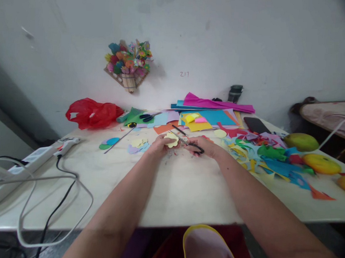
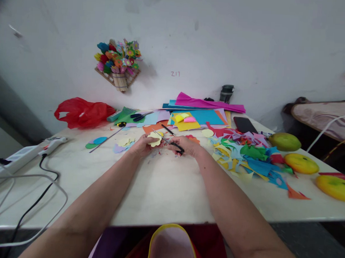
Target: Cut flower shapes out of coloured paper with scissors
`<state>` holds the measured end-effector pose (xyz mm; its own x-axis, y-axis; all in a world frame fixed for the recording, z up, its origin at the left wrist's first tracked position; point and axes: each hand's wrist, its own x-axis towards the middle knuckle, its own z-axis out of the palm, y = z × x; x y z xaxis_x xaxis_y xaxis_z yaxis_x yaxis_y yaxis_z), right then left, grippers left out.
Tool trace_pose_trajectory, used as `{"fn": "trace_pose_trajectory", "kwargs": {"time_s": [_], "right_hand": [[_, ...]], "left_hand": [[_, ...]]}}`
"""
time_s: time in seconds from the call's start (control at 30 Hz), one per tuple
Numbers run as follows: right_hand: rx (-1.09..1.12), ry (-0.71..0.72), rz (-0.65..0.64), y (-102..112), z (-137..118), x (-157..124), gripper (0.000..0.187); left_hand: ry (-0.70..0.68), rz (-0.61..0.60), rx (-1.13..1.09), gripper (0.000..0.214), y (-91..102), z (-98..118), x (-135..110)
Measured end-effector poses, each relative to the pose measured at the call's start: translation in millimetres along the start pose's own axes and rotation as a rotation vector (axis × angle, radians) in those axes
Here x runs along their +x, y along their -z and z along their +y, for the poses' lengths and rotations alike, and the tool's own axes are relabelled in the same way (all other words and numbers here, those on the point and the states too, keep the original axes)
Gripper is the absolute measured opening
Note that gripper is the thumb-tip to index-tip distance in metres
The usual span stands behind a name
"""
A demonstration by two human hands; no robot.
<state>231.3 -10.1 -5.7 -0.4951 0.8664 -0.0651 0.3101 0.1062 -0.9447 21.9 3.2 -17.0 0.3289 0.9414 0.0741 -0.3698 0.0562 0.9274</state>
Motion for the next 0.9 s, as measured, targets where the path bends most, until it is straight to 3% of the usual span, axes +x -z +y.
{"fn": "trace_pose_trajectory", "kwargs": {"time_s": [0.9], "right_hand": [[0.05, 0.0, 0.015, -2.9, -1.4, 0.9, 0.023]], "left_hand": [[-0.023, -0.003, 0.006, 0.03, -1.1, 3.7, -0.5]]}}
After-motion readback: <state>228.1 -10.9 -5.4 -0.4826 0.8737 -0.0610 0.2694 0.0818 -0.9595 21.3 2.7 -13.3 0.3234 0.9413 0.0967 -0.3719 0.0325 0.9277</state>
